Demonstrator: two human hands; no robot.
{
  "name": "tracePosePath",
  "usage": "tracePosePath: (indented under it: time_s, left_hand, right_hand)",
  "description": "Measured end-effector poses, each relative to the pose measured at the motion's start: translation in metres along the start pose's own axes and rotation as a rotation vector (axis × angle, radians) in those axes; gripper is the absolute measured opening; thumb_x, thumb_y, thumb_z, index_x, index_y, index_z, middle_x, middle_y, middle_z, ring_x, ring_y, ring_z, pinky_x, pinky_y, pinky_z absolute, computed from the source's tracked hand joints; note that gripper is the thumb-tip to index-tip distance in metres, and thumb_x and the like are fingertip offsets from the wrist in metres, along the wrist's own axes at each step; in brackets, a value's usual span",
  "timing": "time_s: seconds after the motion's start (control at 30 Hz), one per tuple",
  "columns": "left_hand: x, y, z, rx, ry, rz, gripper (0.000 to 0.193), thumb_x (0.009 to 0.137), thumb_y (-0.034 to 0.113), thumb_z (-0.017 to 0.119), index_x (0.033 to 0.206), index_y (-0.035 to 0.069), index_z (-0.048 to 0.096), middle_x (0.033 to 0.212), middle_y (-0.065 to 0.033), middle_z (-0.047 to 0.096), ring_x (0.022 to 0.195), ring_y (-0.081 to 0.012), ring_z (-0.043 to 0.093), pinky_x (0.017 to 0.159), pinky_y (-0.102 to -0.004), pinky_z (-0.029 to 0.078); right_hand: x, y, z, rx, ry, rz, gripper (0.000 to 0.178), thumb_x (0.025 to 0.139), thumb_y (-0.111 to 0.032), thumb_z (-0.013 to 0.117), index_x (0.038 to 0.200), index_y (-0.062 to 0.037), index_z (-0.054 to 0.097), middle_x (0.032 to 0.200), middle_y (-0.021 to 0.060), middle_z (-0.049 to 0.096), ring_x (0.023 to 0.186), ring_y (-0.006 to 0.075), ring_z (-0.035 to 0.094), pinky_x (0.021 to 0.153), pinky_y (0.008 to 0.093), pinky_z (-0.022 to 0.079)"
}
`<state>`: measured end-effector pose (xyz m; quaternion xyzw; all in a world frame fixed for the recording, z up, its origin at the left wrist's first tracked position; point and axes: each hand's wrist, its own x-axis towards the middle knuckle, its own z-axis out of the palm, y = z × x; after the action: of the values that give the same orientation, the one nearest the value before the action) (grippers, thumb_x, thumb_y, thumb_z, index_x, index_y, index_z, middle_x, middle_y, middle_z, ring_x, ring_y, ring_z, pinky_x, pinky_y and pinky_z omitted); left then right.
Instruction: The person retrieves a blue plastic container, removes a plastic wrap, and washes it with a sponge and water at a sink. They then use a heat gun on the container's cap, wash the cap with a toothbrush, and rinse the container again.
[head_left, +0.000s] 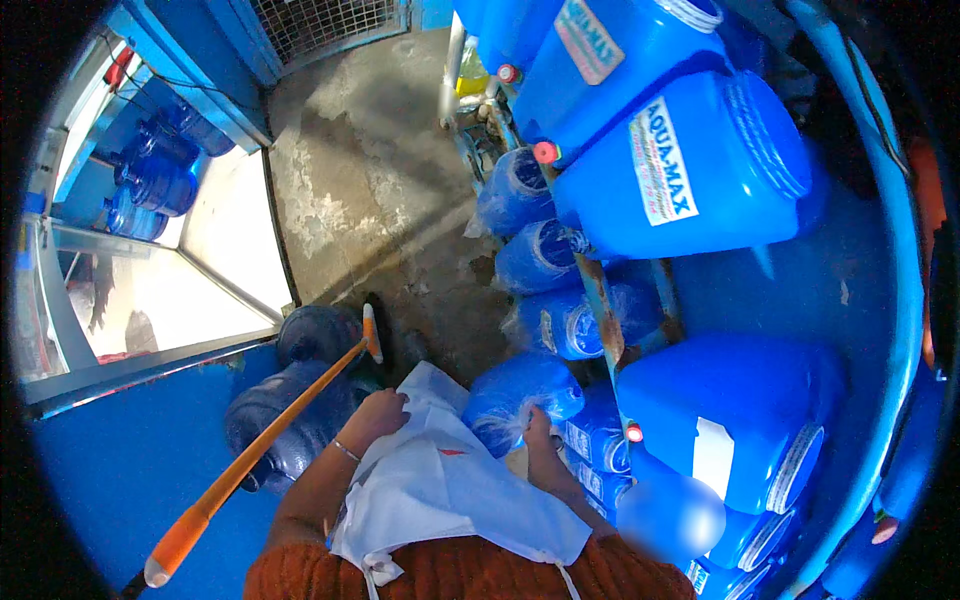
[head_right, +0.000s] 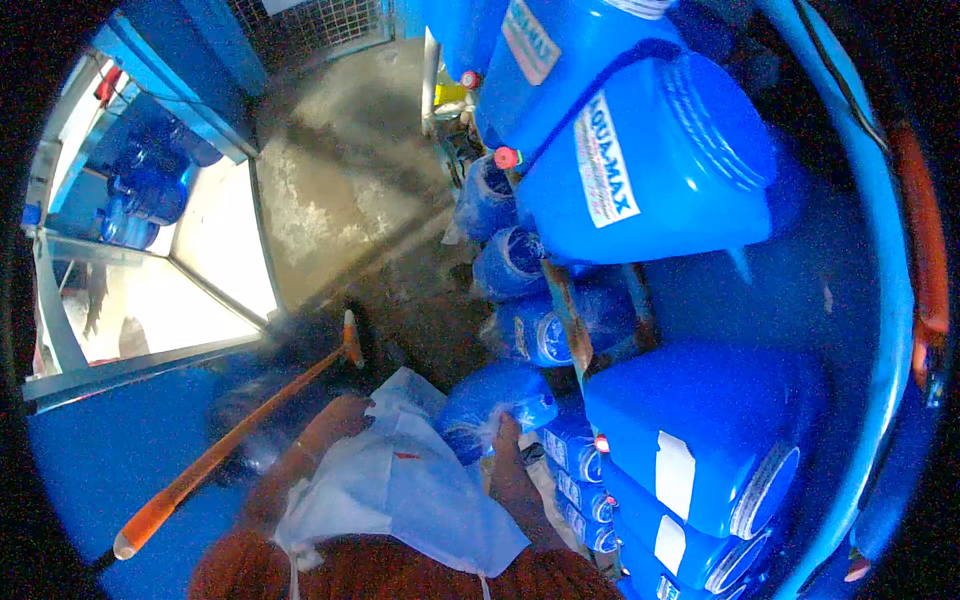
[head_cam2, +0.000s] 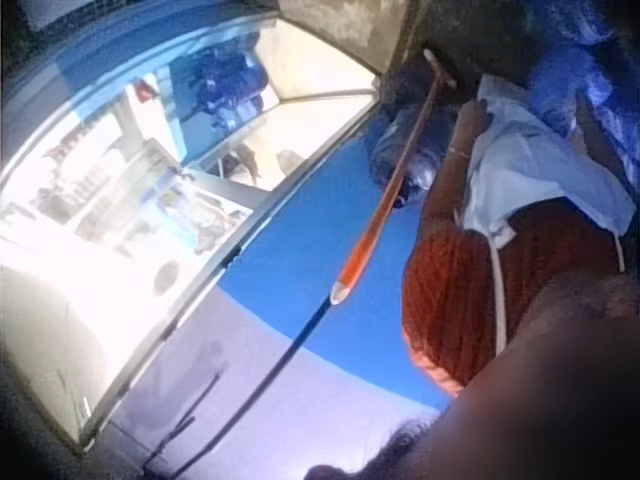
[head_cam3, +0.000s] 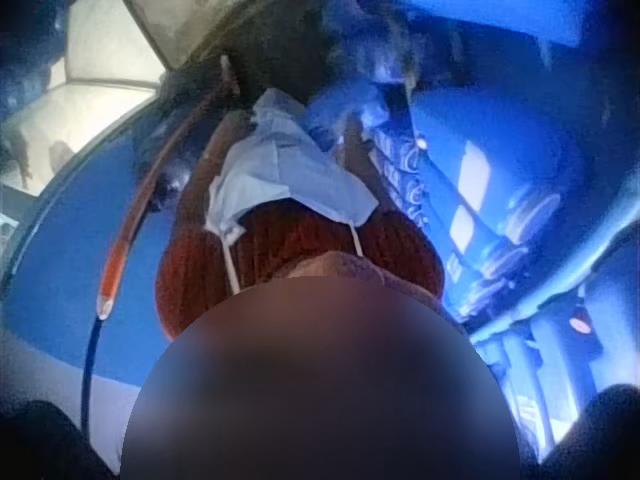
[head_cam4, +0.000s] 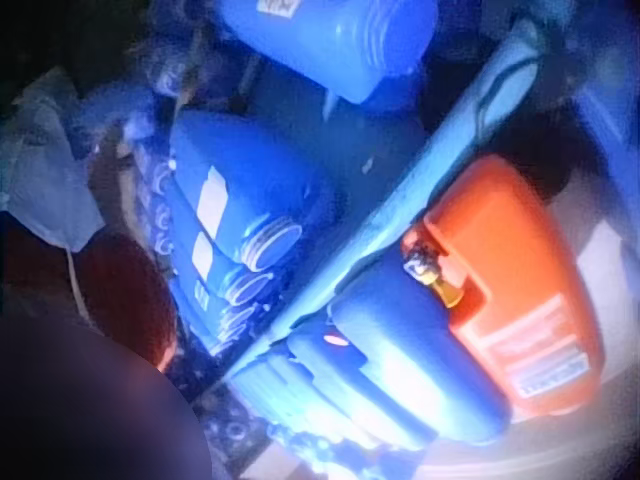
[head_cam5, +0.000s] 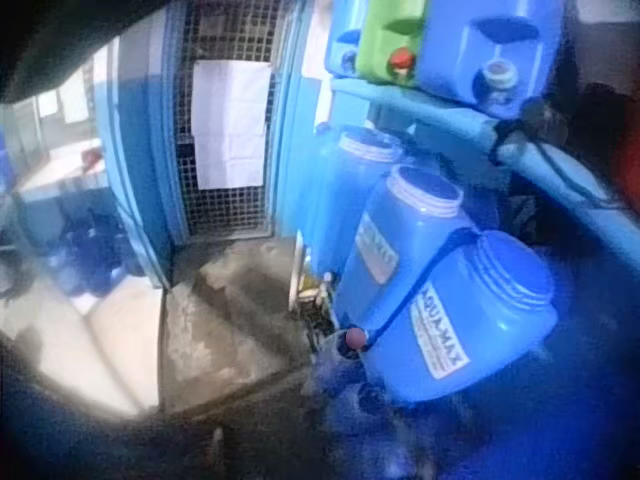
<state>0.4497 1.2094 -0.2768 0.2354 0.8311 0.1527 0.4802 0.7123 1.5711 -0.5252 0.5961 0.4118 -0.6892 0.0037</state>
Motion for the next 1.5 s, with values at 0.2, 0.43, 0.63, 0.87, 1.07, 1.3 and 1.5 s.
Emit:
tracePosePath:
  time_s: [0.2, 0.43, 0.63, 0.87, 1.07, 1.3, 1.5]
  left_hand:
    - [0.000, -0.003, -0.008, 0.017, 0.073, 0.162, 0.038, 0.085, 0.030, 0.063, 0.114, 0.006, 0.067, 0.100, -0.0217, 0.067, 0.094, -0.0368, 0.066, 0.084, -0.0459, 0.054]
    - [-0.033, -0.018, -0.026, -0.096, 0.166, 0.002, 0.038, 0.085, 0.028, 0.065, 0.116, 0.005, 0.067, 0.104, -0.0215, 0.067, 0.095, -0.0367, 0.066, 0.087, -0.0445, 0.053]
    - [-0.061, -0.018, -0.044, -0.327, 0.402, 0.040, 0.035, 0.085, 0.022, 0.066, 0.114, 0.003, 0.067, 0.108, -0.0207, 0.065, 0.098, -0.0363, 0.065, 0.090, -0.0436, 0.051]
    - [-0.054, -0.029, -0.090, -0.447, 0.614, 0.072, 0.033, 0.084, 0.017, 0.067, 0.113, 0.003, 0.067, 0.110, -0.0198, 0.065, 0.102, -0.0353, 0.063, 0.092, -0.0426, 0.049]
    - [-0.005, -0.050, -0.195, -0.431, 0.682, -0.026, 0.038, 0.083, 0.019, 0.068, 0.117, 0.002, 0.064, 0.113, -0.0204, 0.065, 0.106, -0.0361, 0.061, 0.095, -0.0437, 0.048]
    - [0.032, -0.072, -0.317, -0.505, 0.717, -0.306, 0.038, 0.085, 0.023, 0.068, 0.117, 0.003, 0.066, 0.114, -0.0206, 0.066, 0.111, -0.0361, 0.061, 0.096, -0.0430, 0.048]
    - [0.084, -0.111, -0.398, -0.393, 0.570, -0.248, 0.038, 0.085, 0.022, 0.067, 0.117, 0.002, 0.065, 0.113, -0.0217, 0.066, 0.107, -0.0371, 0.062, 0.094, -0.0429, 0.049]
  right_hand:
    - [-0.014, -0.006, 0.058, -0.110, -0.028, 0.134, 0.016, 0.086, -0.017, 0.066, 0.100, -0.0099, 0.065, 0.089, 0.0089, 0.066, 0.073, 0.0237, 0.064, 0.063, 0.0396, 0.055]
    - [-0.004, -0.048, 0.158, -0.270, -0.124, 0.151, 0.021, 0.085, -0.015, 0.065, 0.104, -0.0062, 0.064, 0.093, 0.0107, 0.066, 0.075, 0.0255, 0.065, 0.065, 0.0412, 0.055]
    - [-0.002, -0.126, 0.283, -0.413, -0.184, 0.052, 0.025, 0.085, -0.013, 0.065, 0.107, -0.0030, 0.064, 0.096, 0.0123, 0.067, 0.077, 0.0271, 0.066, 0.067, 0.0426, 0.056]
    - [-0.017, -0.240, 0.435, -0.380, -0.344, -0.101, 0.028, 0.085, -0.012, 0.064, 0.111, -0.0001, 0.063, 0.100, 0.0137, 0.067, 0.083, 0.0289, 0.067, 0.074, 0.0441, 0.056]
    - [0.032, -0.306, 0.532, -0.295, -0.521, -0.002, 0.027, 0.089, -0.015, 0.061, 0.112, -0.0001, 0.063, 0.103, 0.0137, 0.068, 0.089, 0.0284, 0.066, 0.079, 0.0433, 0.055]
    - [0.129, -0.355, 0.621, -0.227, -0.582, 0.027, 0.023, 0.091, -0.019, 0.060, 0.108, -0.0037, 0.063, 0.097, 0.0086, 0.067, 0.086, 0.0249, 0.065, 0.075, 0.0405, 0.054]
    - [0.133, -0.409, 0.635, -0.128, -0.349, 0.099, 0.015, 0.092, -0.020, 0.059, 0.100, -0.0080, 0.063, 0.089, 0.0044, 0.064, 0.079, 0.0209, 0.063, 0.069, 0.0372, 0.052]
